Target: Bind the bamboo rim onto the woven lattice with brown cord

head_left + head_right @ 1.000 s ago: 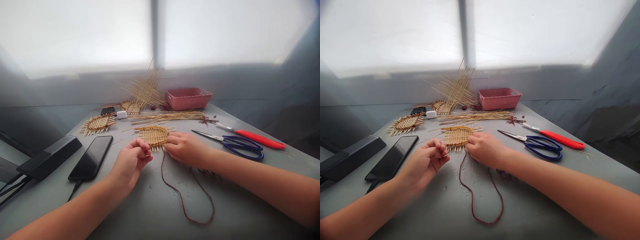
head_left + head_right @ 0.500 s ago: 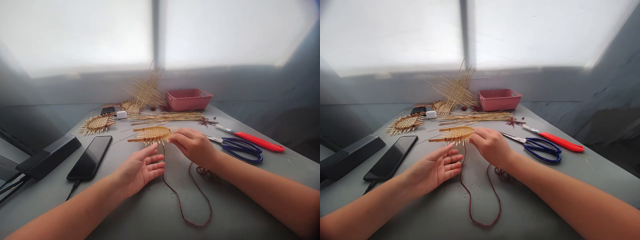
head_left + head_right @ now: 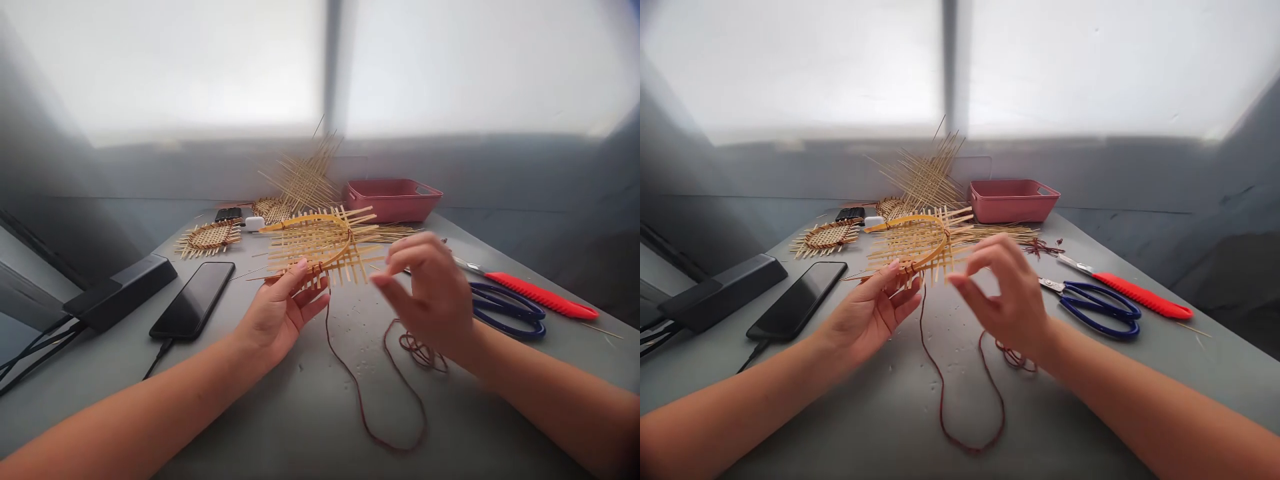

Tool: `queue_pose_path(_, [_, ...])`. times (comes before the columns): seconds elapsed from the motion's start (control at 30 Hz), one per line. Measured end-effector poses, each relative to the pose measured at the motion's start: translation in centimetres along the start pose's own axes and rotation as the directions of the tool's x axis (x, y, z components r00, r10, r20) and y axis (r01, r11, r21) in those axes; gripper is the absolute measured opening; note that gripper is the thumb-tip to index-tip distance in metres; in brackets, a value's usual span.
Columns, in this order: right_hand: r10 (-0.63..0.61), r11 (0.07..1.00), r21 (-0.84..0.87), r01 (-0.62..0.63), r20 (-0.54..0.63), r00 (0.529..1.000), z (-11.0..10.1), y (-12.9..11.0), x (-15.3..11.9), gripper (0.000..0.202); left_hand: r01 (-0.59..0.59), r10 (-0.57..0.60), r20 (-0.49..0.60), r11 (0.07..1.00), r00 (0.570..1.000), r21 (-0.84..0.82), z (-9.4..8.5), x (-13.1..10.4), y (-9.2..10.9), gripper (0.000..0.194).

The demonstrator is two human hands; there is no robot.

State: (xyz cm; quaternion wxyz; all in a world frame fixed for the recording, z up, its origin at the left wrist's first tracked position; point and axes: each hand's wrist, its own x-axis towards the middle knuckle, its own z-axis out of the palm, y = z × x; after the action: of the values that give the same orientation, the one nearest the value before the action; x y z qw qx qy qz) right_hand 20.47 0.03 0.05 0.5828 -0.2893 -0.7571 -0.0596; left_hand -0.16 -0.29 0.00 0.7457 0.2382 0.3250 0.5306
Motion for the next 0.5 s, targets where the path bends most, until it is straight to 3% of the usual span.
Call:
queue_pose_path(0.03, [0.236,0.963,0.148,-0.225,-0.065,0.969,0.0,0.2,0.1,0.013,-0.014,0.015,0.014,1.000,1.000,-0.019,0.0,-0.1,0.1,0.007])
queue_pose_path(0.07, [0.454,0.857,0.307,-0.413,-0.071,0.888,0.2,0.5,0.2,0.013,-0.024,0.025,0.028,0.999,0.999,-0.036,0.1,-0.2,0.3,0.006])
queue_pose_path(0.1, [0.629,0.692,0.452,-0.563,0.005,0.777,0.3,0.8,0.2,0.012,-0.028,0.031,0.046,0.999,0.998,-0.046,0.1,-0.3,0.4,0.006])
queue_pose_path(0.17, [0.715,0.490,0.518,-0.701,0.221,0.663,0.9,1.1,0.1,0.014,-0.035,0.039,0.092,0.998,0.995,-0.052,0.2,-0.5,0.4,0.006])
queue_pose_path(0.23, [0.632,0.190,0.478,-0.857,0.608,0.480,1.5,0.9,-0.3,0.025,-0.042,0.046,0.148,0.998,0.988,-0.036,0.2,-0.7,0.3,0.008])
queue_pose_path(0.27, [0.549,0.105,0.445,-0.889,0.720,0.425,1.8,0.6,-0.6,0.030,-0.044,0.048,0.177,0.999,0.983,-0.023,0.2,-0.8,0.2,0.009])
queue_pose_path(0.3, [0.472,0.060,0.425,-0.903,0.785,0.401,2.0,0.4,-0.9,0.032,-0.045,0.046,0.205,0.999,0.978,-0.009,0.2,-0.9,0.0,0.010])
queue_pose_path(0.37, [0.414,0.067,0.425,-0.903,0.812,0.412,2.2,-0.1,-1.3,0.025,-0.036,0.031,0.259,0.999,0.965,0.017,0.1,-1.0,-0.2,0.012])
queue_pose_path(0.5, [0.519,0.094,0.477,-0.874,0.725,0.452,2.0,-0.1,-0.9,0.026,-0.005,-0.013,0.352,0.999,0.936,0.052,-0.4,-1.0,-0.4,0.014])
